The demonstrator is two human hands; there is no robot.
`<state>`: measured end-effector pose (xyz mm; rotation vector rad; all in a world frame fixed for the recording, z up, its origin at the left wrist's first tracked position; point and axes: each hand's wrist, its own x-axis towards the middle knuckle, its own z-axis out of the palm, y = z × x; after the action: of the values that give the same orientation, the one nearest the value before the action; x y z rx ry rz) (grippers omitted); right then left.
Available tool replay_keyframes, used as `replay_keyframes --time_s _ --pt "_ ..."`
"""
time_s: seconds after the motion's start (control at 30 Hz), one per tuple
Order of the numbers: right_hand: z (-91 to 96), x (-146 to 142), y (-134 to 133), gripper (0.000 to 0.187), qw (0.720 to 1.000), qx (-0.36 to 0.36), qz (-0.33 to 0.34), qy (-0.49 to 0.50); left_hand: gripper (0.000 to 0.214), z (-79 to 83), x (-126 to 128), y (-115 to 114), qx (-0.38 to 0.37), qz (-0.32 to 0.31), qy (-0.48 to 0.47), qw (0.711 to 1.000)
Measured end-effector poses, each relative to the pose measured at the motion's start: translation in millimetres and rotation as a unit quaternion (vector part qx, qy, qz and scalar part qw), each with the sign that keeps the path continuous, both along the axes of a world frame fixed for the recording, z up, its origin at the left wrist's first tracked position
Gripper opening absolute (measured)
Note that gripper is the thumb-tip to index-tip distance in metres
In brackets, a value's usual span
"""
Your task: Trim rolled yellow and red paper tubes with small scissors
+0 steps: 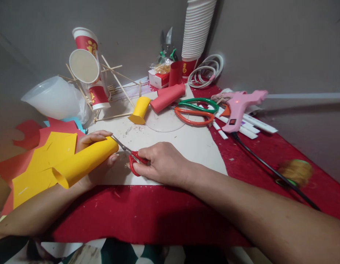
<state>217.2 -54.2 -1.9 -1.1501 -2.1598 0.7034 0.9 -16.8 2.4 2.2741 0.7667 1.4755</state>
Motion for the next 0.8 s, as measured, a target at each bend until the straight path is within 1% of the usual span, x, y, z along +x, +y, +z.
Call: replay_keyframes --time_s 0.27,0.47,0.6,0.8 --pt "-1.9 1.7 1.2 0.042 1.0 0.025 0.013 0.001 0.05 -4.0 -4.0 2.2 0.001 -0.012 0.001 1.0" --pt "-1.3 1.8 2.5 0.043 1.0 -0.005 0.016 0.016 0.049 -4.2 -4.1 4.9 0.021 -0.014 0.006 1.0" --pt "0.7 1.1 1.7 0.042 0.999 -0.022 -0.001 0.031 0.05 -4.8 -4.0 5.0 0.013 -0.018 0.006 1.0" --pt "-0.2 1.1 2.3 0.042 0.999 -0.029 0.009 0.016 0.049 -6.8 -3.8 4.7 0.002 -0.022 0.001 1.0"
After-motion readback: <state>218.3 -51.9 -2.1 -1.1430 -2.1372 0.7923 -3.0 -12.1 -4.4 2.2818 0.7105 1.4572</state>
